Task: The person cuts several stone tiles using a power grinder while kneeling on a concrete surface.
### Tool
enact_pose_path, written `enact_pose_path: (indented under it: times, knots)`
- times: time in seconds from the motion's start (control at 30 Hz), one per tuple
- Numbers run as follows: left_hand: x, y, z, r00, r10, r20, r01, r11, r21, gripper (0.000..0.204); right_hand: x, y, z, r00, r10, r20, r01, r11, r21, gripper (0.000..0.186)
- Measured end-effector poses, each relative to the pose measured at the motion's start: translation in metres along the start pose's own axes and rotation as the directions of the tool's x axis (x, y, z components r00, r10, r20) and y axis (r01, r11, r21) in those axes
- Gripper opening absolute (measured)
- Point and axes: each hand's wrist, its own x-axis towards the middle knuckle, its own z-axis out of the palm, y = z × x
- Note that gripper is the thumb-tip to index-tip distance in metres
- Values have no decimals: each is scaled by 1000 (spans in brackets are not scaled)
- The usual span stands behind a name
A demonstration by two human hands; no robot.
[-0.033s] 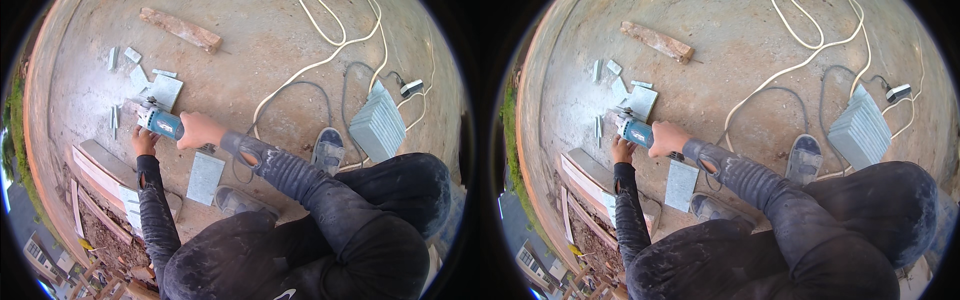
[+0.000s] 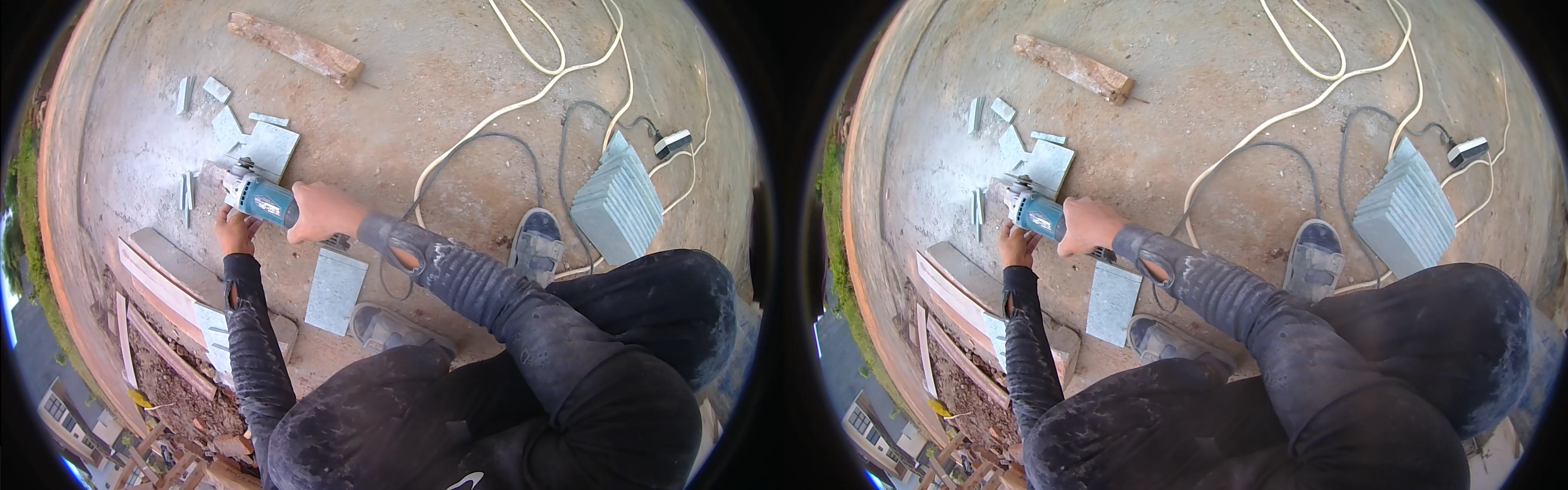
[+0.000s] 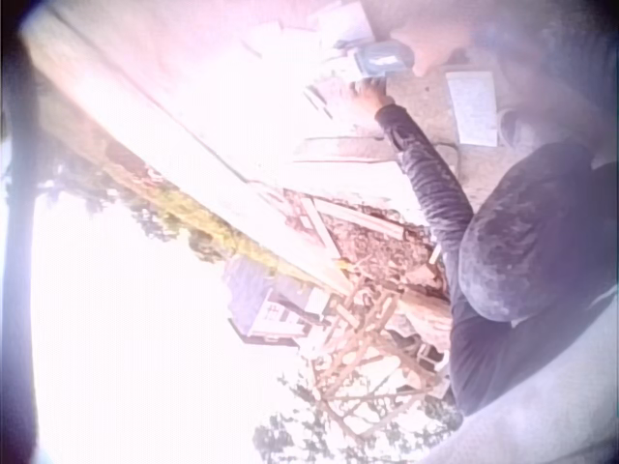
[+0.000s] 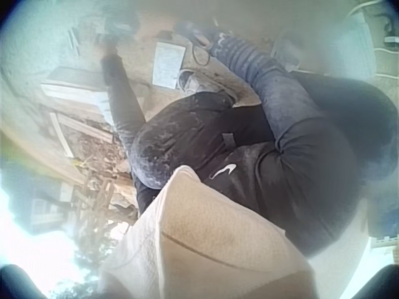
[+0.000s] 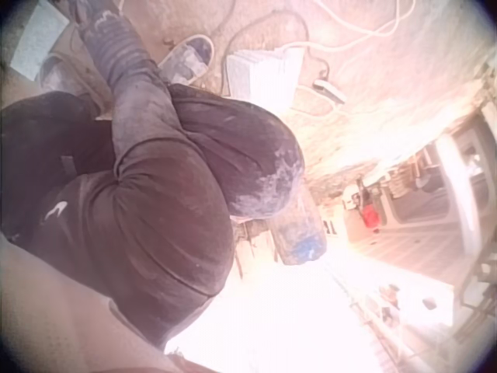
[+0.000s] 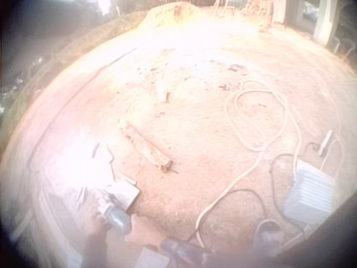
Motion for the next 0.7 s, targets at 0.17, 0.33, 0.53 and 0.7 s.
enact_pose_path:
  times: [0.17,0.33,0.53,0.7]
  knots:
    - [6,1,4,1000,9,14,-9,999,52,32,10,-5,-5,1000,-12,-13,12,1000,-2,58]
    - [5,2,5,1000,1,9,-2,998,67,30,20,-7,-4,999,-38,25,37,999,4,62]
    - [3,3,5,1000,13,27,-13,1000,-10,38,32,-12,0,999,-38,11,38,999,21,59]
    - [2,3,4,999,7,35,-6,1000,-10,39,38,-19,-2,999,-34,32,32,999,39,54]
